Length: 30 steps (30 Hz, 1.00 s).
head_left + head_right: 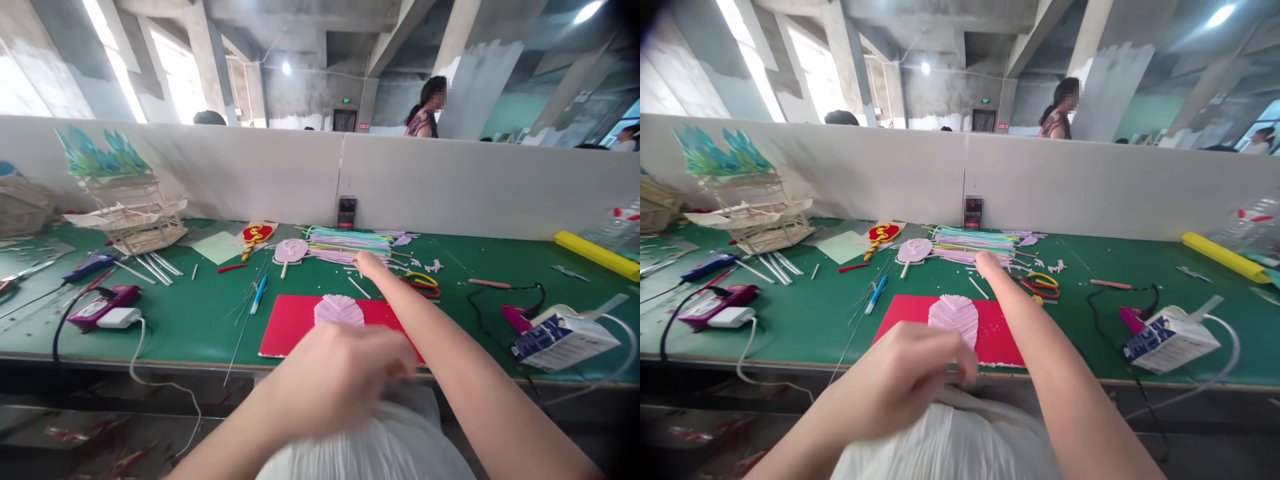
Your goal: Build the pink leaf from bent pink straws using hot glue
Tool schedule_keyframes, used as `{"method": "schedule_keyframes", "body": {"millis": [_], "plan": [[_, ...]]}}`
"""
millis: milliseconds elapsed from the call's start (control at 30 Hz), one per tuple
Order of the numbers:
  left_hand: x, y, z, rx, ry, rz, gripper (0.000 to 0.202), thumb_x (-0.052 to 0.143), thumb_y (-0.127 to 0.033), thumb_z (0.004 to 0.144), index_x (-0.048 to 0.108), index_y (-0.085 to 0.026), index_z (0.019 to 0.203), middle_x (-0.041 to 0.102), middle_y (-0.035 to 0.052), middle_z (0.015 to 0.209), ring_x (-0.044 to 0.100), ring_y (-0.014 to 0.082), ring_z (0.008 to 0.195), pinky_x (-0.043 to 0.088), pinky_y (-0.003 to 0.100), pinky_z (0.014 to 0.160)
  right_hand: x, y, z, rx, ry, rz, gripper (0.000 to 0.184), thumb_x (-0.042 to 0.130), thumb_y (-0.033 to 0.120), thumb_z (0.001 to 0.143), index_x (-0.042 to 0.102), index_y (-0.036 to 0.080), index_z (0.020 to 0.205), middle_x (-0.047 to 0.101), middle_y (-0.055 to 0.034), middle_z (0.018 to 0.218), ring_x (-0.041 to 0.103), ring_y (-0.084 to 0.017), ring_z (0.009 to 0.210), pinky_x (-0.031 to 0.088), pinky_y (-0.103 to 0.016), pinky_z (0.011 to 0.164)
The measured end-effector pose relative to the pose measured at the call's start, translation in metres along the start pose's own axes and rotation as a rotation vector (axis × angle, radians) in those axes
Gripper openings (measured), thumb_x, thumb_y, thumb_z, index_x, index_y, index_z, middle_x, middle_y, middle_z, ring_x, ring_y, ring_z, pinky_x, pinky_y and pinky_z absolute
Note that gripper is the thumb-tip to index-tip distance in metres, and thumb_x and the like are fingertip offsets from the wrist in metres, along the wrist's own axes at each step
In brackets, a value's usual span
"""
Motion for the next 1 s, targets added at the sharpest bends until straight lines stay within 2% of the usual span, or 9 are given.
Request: {"method": "schedule_keyframes", "body": {"millis": [33,100,167,267,367,633,767,900,1000], "plan": [[-0.014,0.016,0.043,-0.034,0.035,0.063,0.039,0.040,-0.005,0.078,0.059,-0.027,0.104,0.065,0.0012,0.098,0.061,0.0149,0.090,0.049,0.028,0.081,0.003,0.005,0.003,-0.007,0.004,-0.007,0.032,0.054,0.034,0.089,0.055,0.017,0.116,0.057,-0.0085,0.118,0.058,-0.019,0.099,0.050,-0.040,0.083],[-0.028,0.053,0.103,-0.179,-0.049,0.223,0.038,0.038,-0.001,0.076,0.061,-0.023,0.097,0.064,0.0031,0.100,0.060,0.0169,0.093,0.047,0.031,0.085,0.010,0.018,0.010,-0.025,-0.001,-0.025,0.034,0.054,0.035,0.089,0.053,0.017,0.118,0.056,-0.0082,0.119,0.058,-0.020,0.099,0.050,-0.041,0.083],[-0.024,0.087,0.124,-0.265,-0.135,0.337,0.038,0.038,0.001,0.076,0.060,-0.020,0.099,0.062,0.0058,0.103,0.058,0.0190,0.097,0.047,0.033,0.087,0.017,0.031,0.016,-0.049,-0.017,-0.048,0.034,0.054,0.034,0.089,0.054,0.016,0.117,0.056,-0.0090,0.118,0.058,-0.020,0.099,0.050,-0.040,0.083],[-0.003,0.124,0.110,-0.372,-0.230,0.386,0.037,0.040,0.000,0.079,0.057,-0.017,0.106,0.060,0.0087,0.110,0.056,0.0211,0.103,0.045,0.035,0.091,0.025,0.046,0.025,-0.061,-0.043,-0.084,0.034,0.054,0.034,0.089,0.054,0.016,0.117,0.056,-0.0092,0.119,0.058,-0.020,0.100,0.050,-0.040,0.084],[0.011,0.138,0.092,-0.400,-0.248,0.369,0.034,0.042,-0.001,0.080,0.057,-0.017,0.106,0.060,0.0084,0.112,0.055,0.0214,0.106,0.044,0.035,0.093,0.028,0.050,0.030,-0.035,-0.048,-0.114,0.034,0.054,0.034,0.088,0.054,0.016,0.117,0.056,-0.0092,0.118,0.058,-0.020,0.099,0.050,-0.040,0.084],[0.007,0.140,0.097,-0.494,-0.256,0.273,0.031,0.039,-0.004,0.083,0.059,-0.018,0.102,0.060,0.0073,0.110,0.059,0.0192,0.098,0.047,0.030,0.085,0.019,0.040,0.034,0.072,0.006,-0.099,0.034,0.054,0.034,0.089,0.054,0.017,0.118,0.056,-0.0085,0.118,0.058,-0.020,0.099,0.050,-0.041,0.083],[0.007,0.140,0.095,-0.524,-0.255,0.256,0.032,0.038,-0.006,0.083,0.059,-0.020,0.102,0.060,0.0062,0.111,0.061,0.0190,0.096,0.047,0.029,0.082,0.009,0.028,0.036,0.121,-0.017,-0.034,0.035,0.054,0.035,0.088,0.053,0.017,0.118,0.055,-0.0084,0.119,0.058,-0.019,0.099,0.050,-0.041,0.083],[0.006,0.139,0.095,-0.555,-0.255,0.240,0.031,0.039,-0.007,0.084,0.060,-0.021,0.101,0.060,0.0056,0.111,0.061,0.0185,0.096,0.047,0.028,0.083,-0.006,0.015,0.030,0.145,-0.157,0.071,0.021,0.052,0.020,0.089,0.060,0.011,0.105,0.064,-0.0151,0.101,0.062,-0.022,0.093,0.048,-0.035,0.080],[0.005,0.139,0.095,-0.561,-0.272,0.221,0.031,0.039,-0.007,0.083,0.060,-0.020,0.102,0.061,0.0060,0.111,0.061,0.0189,0.097,0.047,0.028,0.084,-0.025,0.008,0.023,0.153,-0.341,0.183,0.024,0.041,0.014,0.091,0.060,0.011,0.104,0.067,-0.0179,0.096,0.063,-0.025,0.093,0.046,-0.034,0.079]]}}
Point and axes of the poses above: each hand's wrist, its own z-axis towards the middle knuckle, its own x-axis out of the palm, y = z × x, the point moved 1 cm from there along z, towards the middle knuckle
